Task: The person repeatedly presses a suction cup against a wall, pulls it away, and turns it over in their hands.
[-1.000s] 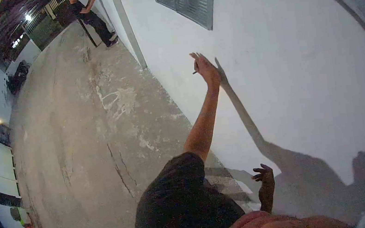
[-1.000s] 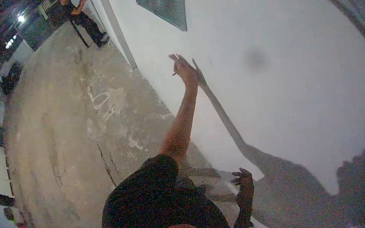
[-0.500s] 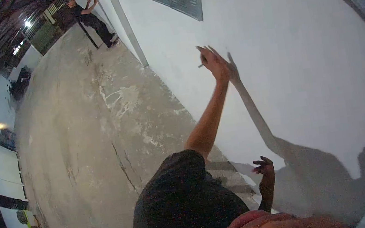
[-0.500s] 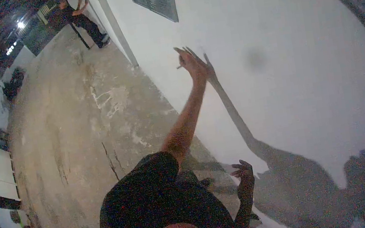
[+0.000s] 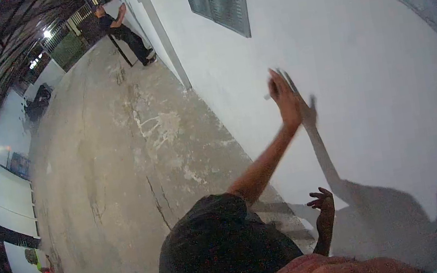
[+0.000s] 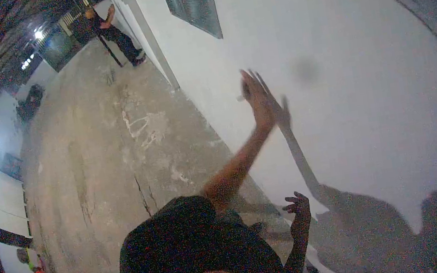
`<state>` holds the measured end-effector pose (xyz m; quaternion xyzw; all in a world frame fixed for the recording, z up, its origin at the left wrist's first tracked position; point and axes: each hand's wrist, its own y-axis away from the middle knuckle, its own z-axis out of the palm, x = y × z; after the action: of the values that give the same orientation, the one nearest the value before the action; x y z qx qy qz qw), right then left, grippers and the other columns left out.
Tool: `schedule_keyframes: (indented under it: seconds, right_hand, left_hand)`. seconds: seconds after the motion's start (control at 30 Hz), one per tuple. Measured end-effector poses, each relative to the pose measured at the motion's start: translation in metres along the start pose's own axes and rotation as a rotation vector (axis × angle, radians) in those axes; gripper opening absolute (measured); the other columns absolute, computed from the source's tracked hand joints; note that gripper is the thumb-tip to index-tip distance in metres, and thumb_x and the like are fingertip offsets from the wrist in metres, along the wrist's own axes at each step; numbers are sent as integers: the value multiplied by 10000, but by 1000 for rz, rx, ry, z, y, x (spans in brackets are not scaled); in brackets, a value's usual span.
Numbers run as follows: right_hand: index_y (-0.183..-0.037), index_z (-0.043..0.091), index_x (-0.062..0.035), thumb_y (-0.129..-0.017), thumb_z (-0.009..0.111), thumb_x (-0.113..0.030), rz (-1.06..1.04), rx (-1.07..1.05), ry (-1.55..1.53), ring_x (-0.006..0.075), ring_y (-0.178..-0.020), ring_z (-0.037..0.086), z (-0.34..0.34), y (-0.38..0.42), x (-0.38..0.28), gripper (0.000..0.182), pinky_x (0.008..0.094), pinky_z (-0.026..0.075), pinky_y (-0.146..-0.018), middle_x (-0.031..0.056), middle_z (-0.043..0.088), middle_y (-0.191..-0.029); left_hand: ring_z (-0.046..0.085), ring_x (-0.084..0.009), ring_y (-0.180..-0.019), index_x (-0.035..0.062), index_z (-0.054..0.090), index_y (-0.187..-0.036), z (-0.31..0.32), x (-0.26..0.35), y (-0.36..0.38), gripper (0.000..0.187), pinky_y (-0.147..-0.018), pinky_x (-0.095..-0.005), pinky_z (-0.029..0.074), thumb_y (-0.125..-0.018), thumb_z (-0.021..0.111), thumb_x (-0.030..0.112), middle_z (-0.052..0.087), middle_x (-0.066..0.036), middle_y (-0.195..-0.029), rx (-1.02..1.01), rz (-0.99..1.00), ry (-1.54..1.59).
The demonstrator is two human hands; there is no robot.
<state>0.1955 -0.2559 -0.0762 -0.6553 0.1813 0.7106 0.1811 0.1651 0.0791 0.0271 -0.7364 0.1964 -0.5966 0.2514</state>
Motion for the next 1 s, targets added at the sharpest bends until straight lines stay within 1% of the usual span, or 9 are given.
schedule_keyframes:
  seconds: [0.1, 0.27, 0.4, 0.43, 0.53, 0.63, 0.7, 0.83, 1.0]
  right_hand:
    - [-1292, 470, 0, -966, 500, -406, 28, 4, -71, 190, -804, 644, 7, -4, -3, 521, 318, 457, -758, 146, 661, -1097]
    - [-1297, 471, -23, -981, 461, -457, -22, -45, 39, 197, -811, 649, 11, -5, -18, 537, 322, 455, -768, 151, 655, -1104]
    - [-1310, 469, -41, -980, 455, -497, 33, -44, -28, 202, -822, 651, 0, -10, -5, 564, 333, 463, -767, 150, 649, -1100]
    - [-1310, 469, -41, -980, 455, -497, 29, -43, -30, 202, -822, 651, 2, -13, -8, 564, 333, 463, -767, 150, 649, -1100]
    - [-1295, 479, -24, -982, 490, -415, 21, -35, -57, 184, -812, 635, 9, -13, -19, 502, 322, 442, -772, 139, 657, -1101]
    - [-1297, 476, -32, -989, 410, -521, -67, -59, 130, 207, -796, 655, 8, -7, -25, 582, 332, 472, -749, 152, 652, -1090]
    - [-1290, 478, -25, -998, 388, -520, -94, -68, 114, 209, -790, 657, 6, -4, -25, 582, 331, 477, -737, 153, 655, -1078]
    - [-1297, 467, -18, -1015, 418, -403, 57, -46, -38, 178, -833, 630, -5, 1, -9, 480, 312, 438, -775, 139, 654, -1122]
    - [-1291, 475, -37, -1017, 398, -441, -2, -87, 92, 189, -823, 630, -3, 1, -16, 494, 325, 453, -779, 134, 658, -1113]
  left_hand:
    - [-33, -397, -1470, -39, 74, -1515, -4, 16, 48, 875, -1173, -524, 5, -951, 248, 606, -2, -228, -1596, -50, 452, -56]
    - [-6, -361, -1472, 9, 20, -1534, 19, -11, -41, 863, -1157, -500, 58, -945, 392, 519, 63, -220, -1592, 457, 449, -54]
    - [105, -414, -1444, -52, 88, -1511, 8, -1, -18, 954, -1139, -533, 78, -924, 371, 645, 135, -278, -1562, 127, 177, 52]
    - [98, -412, -1449, -70, 32, -1506, 3, 31, 13, 1000, -1154, -520, 36, -908, 108, 728, 117, -296, -1560, 54, 243, -221]
    - [61, -385, -1464, -67, 34, -1506, 10, 26, 43, 972, -1167, -490, 28, -926, 158, 703, 60, -283, -1574, -66, 318, 95]
    - [32, -366, -1471, -52, 39, -1512, 19, 7, -8, 972, -1172, -458, 20, -924, 162, 712, 11, -263, -1584, 174, 182, 154]
    - [33, -381, -1451, 12, -61, -1523, 12, -9, -36, 801, -1146, -540, 114, -989, 337, 457, -81, -221, -1592, 183, -146, 621]
    - [-99, -411, -1460, 9, -75, -1521, 5, 33, 16, 953, -1147, -562, 66, -934, 311, 653, -117, -255, -1579, 118, 318, -133]
    - [-66, -448, -1458, 28, -36, -1532, -10, 47, 88, 948, -1143, -584, -3, -928, 375, 631, -100, -271, -1575, -172, 350, 167]
